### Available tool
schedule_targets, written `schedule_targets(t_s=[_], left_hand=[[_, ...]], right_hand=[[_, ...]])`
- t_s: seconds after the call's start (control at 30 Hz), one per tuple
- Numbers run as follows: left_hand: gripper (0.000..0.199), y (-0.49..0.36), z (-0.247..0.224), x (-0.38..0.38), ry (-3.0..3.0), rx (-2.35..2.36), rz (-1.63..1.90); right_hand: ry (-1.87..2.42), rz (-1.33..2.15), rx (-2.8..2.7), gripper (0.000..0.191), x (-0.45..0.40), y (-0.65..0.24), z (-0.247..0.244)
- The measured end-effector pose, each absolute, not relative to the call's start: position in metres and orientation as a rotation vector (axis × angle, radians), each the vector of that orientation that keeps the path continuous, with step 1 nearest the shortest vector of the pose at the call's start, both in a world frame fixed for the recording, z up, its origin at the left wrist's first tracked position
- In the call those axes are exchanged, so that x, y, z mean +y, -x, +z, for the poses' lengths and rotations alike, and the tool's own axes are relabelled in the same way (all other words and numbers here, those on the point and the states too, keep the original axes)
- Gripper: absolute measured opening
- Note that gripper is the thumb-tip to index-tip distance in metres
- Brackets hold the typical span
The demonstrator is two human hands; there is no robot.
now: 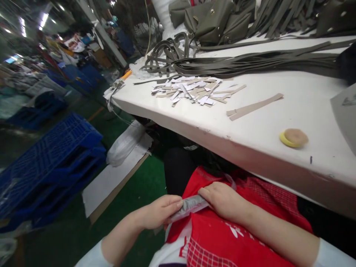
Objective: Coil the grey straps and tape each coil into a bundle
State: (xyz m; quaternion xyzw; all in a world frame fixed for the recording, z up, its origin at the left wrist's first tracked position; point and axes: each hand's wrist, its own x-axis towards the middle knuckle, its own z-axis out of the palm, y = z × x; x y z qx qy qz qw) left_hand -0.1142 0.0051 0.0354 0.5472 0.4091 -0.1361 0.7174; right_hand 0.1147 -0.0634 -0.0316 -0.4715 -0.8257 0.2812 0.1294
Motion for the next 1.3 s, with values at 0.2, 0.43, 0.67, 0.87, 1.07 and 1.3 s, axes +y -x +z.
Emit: schedule_targets(t_s=[0.2, 0.43, 0.67, 0.87, 1.07, 1.3], left_hand=[[0.049, 0.109, 0.035, 0.006, -1.174, 0.913, -0.301], [0.051, 0.091, 0.034, 0.018, -1.068, 0.942, -0.375], [0.037, 0.055, 0.057, 0.040, -0.741, 0.788, 0.005], [0.025, -0.013, 0.064, 0.095, -1.145, 0.989, 0.992], [0.028, -0.019, 0.033, 0.087, -2.115, 1.026, 0.548], [0.041, -0.003, 0.030, 0.043, -1.936, 0.901, 0.089]], right_hand=[[1.424, 0.701, -2.392, 0.019, -0.064, -0.126, -0.032], [1.424, 0.769, -2.312, 0.017, -0.060, -0.144, -0.042], [1.275, 1.172, -1.963, 0.024, -0.050, -0.164, -0.050], [1.018, 1.432, -1.719, 0.026, -0.042, -0.158, -0.023], [0.793, 1.443, -1.426, 0.032, -0.039, -0.175, 0.028], [1.199, 1.468, -1.091, 0.042, -0.011, -0.220, -0.009]])
